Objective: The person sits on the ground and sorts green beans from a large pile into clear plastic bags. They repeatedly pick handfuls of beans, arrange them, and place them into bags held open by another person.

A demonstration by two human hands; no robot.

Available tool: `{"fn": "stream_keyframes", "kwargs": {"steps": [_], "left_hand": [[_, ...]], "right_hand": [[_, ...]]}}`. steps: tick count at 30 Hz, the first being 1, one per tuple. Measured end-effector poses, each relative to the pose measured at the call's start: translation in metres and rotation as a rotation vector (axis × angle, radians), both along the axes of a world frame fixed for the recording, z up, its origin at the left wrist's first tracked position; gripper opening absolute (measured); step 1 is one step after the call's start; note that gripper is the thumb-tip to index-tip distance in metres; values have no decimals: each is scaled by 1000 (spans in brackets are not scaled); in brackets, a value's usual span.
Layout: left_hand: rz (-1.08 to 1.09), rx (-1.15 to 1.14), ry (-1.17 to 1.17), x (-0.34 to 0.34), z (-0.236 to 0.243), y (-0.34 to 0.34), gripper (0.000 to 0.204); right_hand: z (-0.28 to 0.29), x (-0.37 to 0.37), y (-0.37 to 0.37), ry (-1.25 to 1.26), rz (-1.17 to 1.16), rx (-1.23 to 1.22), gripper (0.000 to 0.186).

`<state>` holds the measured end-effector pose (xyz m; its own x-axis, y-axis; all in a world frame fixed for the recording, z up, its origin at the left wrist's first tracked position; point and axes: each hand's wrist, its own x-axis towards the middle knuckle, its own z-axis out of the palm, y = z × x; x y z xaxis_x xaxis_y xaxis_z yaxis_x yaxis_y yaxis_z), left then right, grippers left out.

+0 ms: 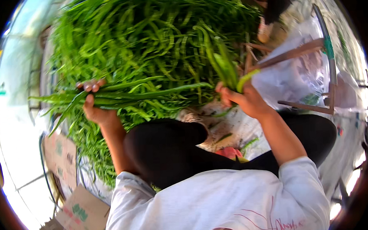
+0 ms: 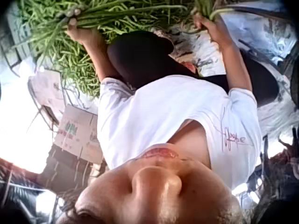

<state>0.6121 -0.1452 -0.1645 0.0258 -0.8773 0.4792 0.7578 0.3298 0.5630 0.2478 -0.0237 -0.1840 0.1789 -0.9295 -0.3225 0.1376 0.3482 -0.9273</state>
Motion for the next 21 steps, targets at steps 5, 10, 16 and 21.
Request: {"fn": "stream_keyframes", "kwargs": {"steps": [5, 10, 16, 21], "left_hand": [[-328, -143, 343, -9, 71, 27, 39], [-815, -190, 611, -77, 115, 12, 41], [-1350, 90, 771, -246, 160, 2, 47], [-1446, 377, 533, -368, 75, -45, 51]], "right_hand": [[51, -12, 80, 90, -33, -120, 35], [115, -52, 181, 158, -129, -187, 45], [155, -121, 383, 149, -519, -76, 37], [136, -55, 633, 177, -1201, 495, 31]]}}
